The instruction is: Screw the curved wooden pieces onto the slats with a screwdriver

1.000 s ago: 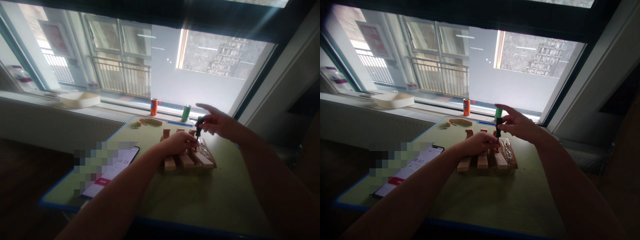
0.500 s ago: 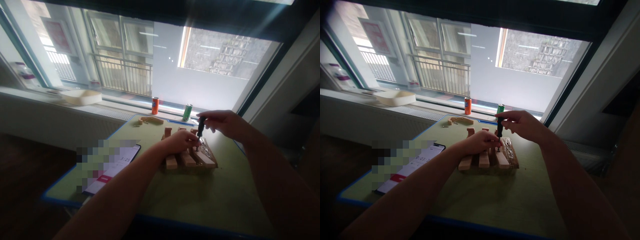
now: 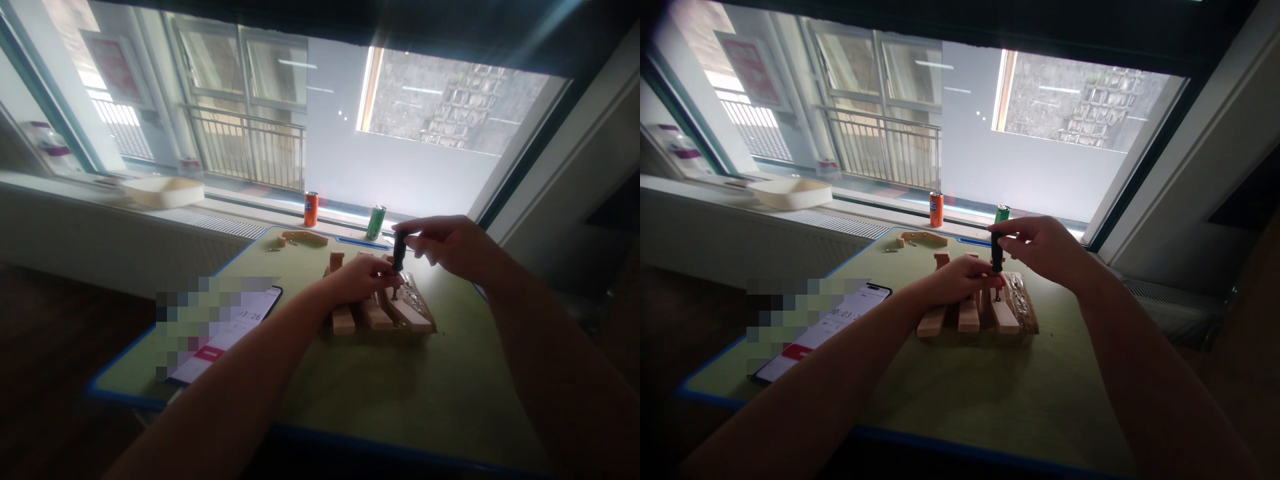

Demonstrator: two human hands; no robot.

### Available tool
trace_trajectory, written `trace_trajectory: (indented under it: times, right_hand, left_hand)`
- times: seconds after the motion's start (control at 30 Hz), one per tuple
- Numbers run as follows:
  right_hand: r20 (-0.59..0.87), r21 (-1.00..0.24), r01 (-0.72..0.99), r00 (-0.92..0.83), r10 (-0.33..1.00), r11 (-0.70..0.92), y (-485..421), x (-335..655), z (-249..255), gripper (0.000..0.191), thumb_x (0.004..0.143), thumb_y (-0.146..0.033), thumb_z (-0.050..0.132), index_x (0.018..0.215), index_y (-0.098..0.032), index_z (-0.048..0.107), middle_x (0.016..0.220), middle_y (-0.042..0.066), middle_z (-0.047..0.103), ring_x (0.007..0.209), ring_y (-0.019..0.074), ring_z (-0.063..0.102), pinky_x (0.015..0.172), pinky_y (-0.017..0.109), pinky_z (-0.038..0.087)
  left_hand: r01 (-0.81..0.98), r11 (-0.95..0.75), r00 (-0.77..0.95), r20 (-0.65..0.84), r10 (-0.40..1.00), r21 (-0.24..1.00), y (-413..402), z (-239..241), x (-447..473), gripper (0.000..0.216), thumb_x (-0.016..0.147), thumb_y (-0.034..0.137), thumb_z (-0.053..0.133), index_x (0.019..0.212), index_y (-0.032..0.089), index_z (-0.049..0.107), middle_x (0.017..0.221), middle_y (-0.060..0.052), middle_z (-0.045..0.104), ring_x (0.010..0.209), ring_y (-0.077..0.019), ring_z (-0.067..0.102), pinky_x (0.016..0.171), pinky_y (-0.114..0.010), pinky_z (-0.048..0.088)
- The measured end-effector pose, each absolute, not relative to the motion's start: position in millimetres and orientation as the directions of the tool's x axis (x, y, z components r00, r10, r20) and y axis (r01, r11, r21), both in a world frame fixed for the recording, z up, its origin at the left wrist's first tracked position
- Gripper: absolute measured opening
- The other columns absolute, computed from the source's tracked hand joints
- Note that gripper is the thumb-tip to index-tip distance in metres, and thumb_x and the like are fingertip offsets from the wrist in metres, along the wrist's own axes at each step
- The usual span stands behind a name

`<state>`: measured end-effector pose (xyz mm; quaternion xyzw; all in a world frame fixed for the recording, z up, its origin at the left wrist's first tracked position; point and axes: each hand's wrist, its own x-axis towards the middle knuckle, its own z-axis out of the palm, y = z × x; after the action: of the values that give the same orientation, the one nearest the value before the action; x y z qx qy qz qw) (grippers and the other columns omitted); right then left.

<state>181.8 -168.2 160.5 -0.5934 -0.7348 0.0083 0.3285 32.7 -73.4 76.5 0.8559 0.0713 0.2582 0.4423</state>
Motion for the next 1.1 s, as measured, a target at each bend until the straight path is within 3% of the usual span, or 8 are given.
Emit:
trace_trajectory:
  times: [0.23, 0.33, 0.47, 0.7, 0.83, 0.93, 1.0, 1.1]
  right_hand:
    - [0.54, -0.34, 0.906, -0.033, 0.841, 0.253, -166, 168, 153, 0.026, 0.071, -0.041, 0.063, 0.086, -0.02, 0.064, 0.075, 0.003, 0.064, 0.059, 0.0131, 0.056, 0.05, 0.026, 0.042]
    - [0.565, -0.333, 0.903, -0.04, 0.824, 0.272, -164, 164, 149, 0.03, 0.072, -0.039, 0.063, 0.095, -0.019, 0.063, 0.082, 0.004, 0.065, 0.06, 0.0127, 0.056, 0.054, 0.027, 0.043]
    - [0.475, -0.383, 0.881, -0.071, 0.877, 0.279, -166, 169, 151, 0.036, 0.078, -0.037, 0.057, 0.112, -0.025, 0.06, 0.084, 0.002, 0.066, 0.061, 0.0123, 0.056, 0.055, 0.028, 0.044]
    - [0.594, -0.29, 0.927, -0.021, 0.805, 0.238, -157, 172, 144, 0.028, 0.073, -0.042, 0.061, 0.088, -0.018, 0.062, 0.073, 0.004, 0.062, 0.06, 0.0134, 0.053, 0.053, 0.028, 0.039]
    - [0.593, -0.242, 0.922, -0.106, 0.798, 0.303, -159, 168, 144, 0.028, 0.081, -0.04, 0.051, 0.097, -0.019, 0.063, 0.084, 0.006, 0.065, 0.071, 0.0167, 0.057, 0.061, 0.031, 0.043]
    - [0.542, -0.288, 0.899, -0.131, 0.83, 0.331, -164, 170, 148, 0.031, 0.084, -0.037, 0.047, 0.106, -0.023, 0.064, 0.092, 0.005, 0.067, 0.071, 0.0158, 0.058, 0.061, 0.031, 0.045]
    - [0.516, -0.312, 0.896, -0.119, 0.848, 0.316, -166, 171, 150, 0.03, 0.082, -0.038, 0.051, 0.105, -0.025, 0.064, 0.088, 0.004, 0.068, 0.065, 0.0144, 0.058, 0.058, 0.03, 0.044]
    - [0.589, -0.242, 0.929, -0.088, 0.803, 0.279, -166, 168, 148, 0.025, 0.078, -0.041, 0.057, 0.092, -0.023, 0.068, 0.078, 0.003, 0.067, 0.062, 0.0145, 0.056, 0.057, 0.029, 0.043]
  left_hand:
    - [-0.182, -0.487, 0.753, 0.44, 0.49, 0.854, -78, 78, 30, 0.036, 0.071, 0.038, 0.064, 0.096, 0.013, 0.06, 0.084, -0.003, 0.059, 0.067, -0.0091, 0.051, 0.06, -0.023, 0.041]
    - [-0.234, -0.449, 0.749, 0.454, 0.483, 0.862, -75, 76, 31, 0.03, 0.074, 0.035, 0.061, 0.094, 0.012, 0.061, 0.083, -0.003, 0.06, 0.07, -0.0094, 0.052, 0.064, -0.025, 0.042]
    - [-0.208, -0.433, 0.781, 0.416, 0.467, 0.877, -75, 77, 31, 0.028, 0.078, 0.034, 0.056, 0.093, 0.012, 0.063, 0.083, -0.004, 0.061, 0.074, -0.01, 0.052, 0.068, -0.026, 0.042]
    - [-0.193, -0.415, 0.761, 0.402, 0.508, 0.889, -75, 76, 32, 0.044, 0.067, 0.034, 0.069, 0.106, 0.016, 0.056, 0.088, -0.004, 0.058, 0.07, -0.0093, 0.052, 0.06, -0.023, 0.042]
    - [-0.21, -0.418, 0.783, 0.408, 0.469, 0.884, -72, 76, 32, 0.028, 0.075, 0.031, 0.06, 0.096, 0.013, 0.061, 0.082, -0.003, 0.059, 0.07, -0.0092, 0.051, 0.062, -0.023, 0.042]
    - [-0.203, -0.386, 0.822, 0.371, 0.431, 0.9, -74, 78, 30, 0.025, 0.078, 0.027, 0.056, 0.098, 0.014, 0.063, 0.088, -0.004, 0.062, 0.078, -0.0106, 0.054, 0.069, -0.025, 0.043]
    - [-0.203, -0.343, 0.842, 0.342, 0.417, 0.917, -75, 80, 28, 0.024, 0.079, 0.027, 0.056, 0.098, 0.015, 0.063, 0.09, -0.004, 0.063, 0.078, -0.0104, 0.054, 0.07, -0.025, 0.043]
    - [-0.215, -0.296, 0.823, 0.336, 0.459, 0.931, -76, 79, 26, 0.033, 0.073, 0.028, 0.064, 0.103, 0.016, 0.06, 0.091, -0.004, 0.061, 0.072, -0.0087, 0.054, 0.065, -0.024, 0.044]
